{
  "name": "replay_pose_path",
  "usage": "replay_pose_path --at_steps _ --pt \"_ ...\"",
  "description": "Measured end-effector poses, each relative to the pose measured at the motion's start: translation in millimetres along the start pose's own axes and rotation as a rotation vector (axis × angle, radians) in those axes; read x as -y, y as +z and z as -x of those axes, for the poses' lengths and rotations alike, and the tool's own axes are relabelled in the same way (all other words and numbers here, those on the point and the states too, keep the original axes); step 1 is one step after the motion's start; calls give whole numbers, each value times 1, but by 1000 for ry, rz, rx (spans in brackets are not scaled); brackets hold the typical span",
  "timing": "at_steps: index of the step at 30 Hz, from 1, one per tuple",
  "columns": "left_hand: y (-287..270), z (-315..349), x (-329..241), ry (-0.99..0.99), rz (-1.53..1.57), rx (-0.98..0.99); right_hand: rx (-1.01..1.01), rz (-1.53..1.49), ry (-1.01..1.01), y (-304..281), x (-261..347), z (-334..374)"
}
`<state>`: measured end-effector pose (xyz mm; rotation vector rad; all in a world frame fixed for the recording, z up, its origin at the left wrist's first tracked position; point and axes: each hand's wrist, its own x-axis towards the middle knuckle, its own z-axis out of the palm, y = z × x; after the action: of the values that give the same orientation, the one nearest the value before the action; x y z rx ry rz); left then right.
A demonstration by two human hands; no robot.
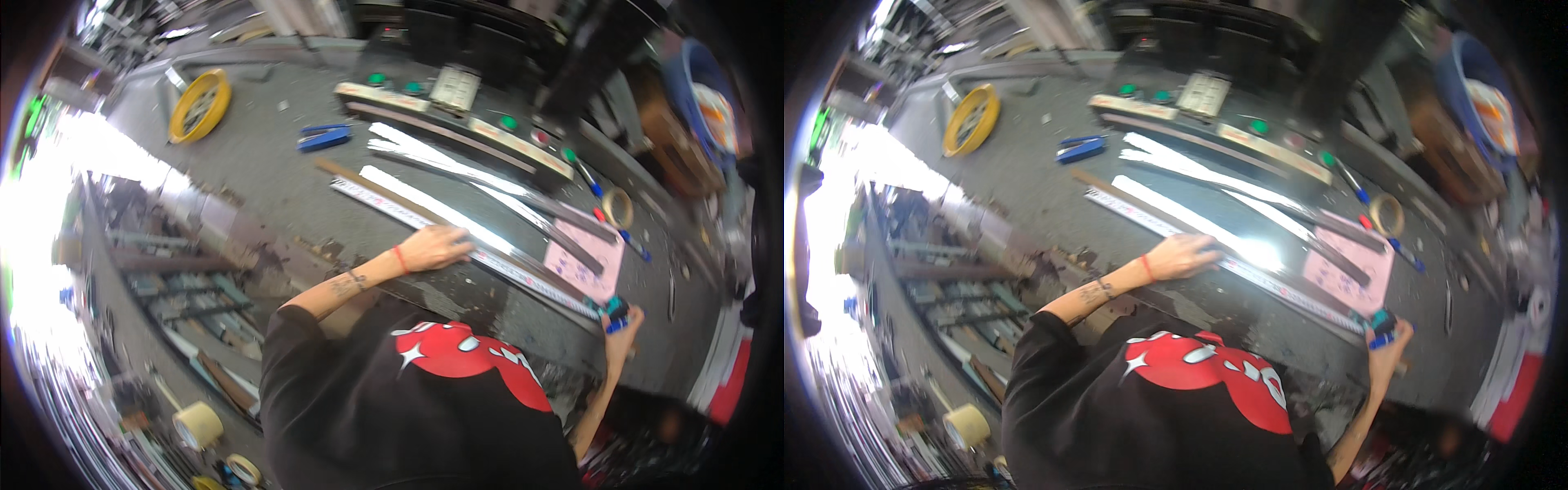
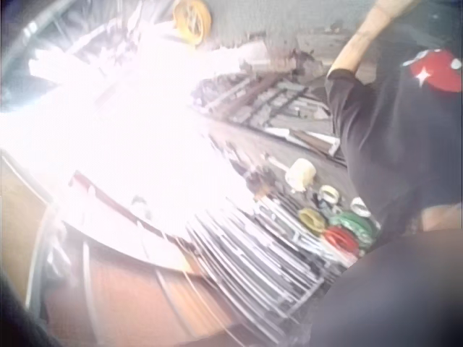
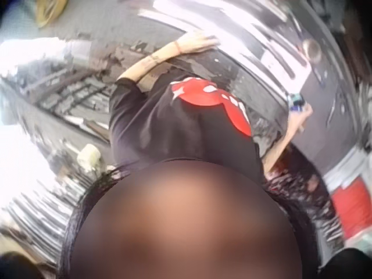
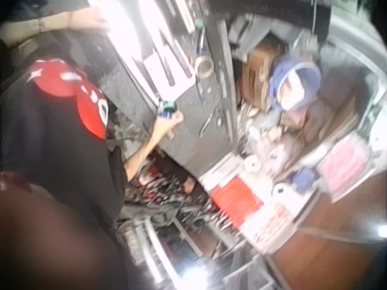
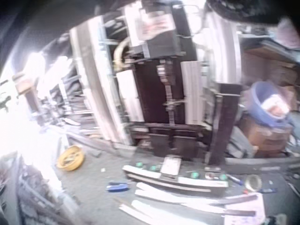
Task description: The person uses a utility knife to cut a rubber strip, then handles several metal bars. They place a bar into a machine, retrieve it, and measure and mark multiple bars with a tape measure and marker on a workbench.
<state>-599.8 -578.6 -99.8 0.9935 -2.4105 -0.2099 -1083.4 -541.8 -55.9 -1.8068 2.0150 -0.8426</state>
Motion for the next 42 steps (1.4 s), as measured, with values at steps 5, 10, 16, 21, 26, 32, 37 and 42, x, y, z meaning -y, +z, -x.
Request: replay_pose_path --at_steps 5,10,16,21,26,32,37,42 --pt "0 -2 -3 -11 18 -73 -23 -86 -9 -12 23 12" --pt "1 -4 -1 -12 17 -23 -155 25 -188 -14 41 14" --pt "-1 -12 5 -4 28 -28 -225 -12 -292 -11 41 22" --pt "-5 -13 4 21 37 -13 -279 -138 -274 -7 36 39" --pt "-10 -12 6 97 -10 11 -274 -68 -259 -8 37 46" --pt "-8 -11 -6 104 -208 43 -246 -35 -286 -6 38 44" --pt "-2 2 -27 -16 -403 80 -267 -39 -334 -1 33 48" --pt "4 -2 -33 -165 -373 47 -287 -58 -392 1 27 54"
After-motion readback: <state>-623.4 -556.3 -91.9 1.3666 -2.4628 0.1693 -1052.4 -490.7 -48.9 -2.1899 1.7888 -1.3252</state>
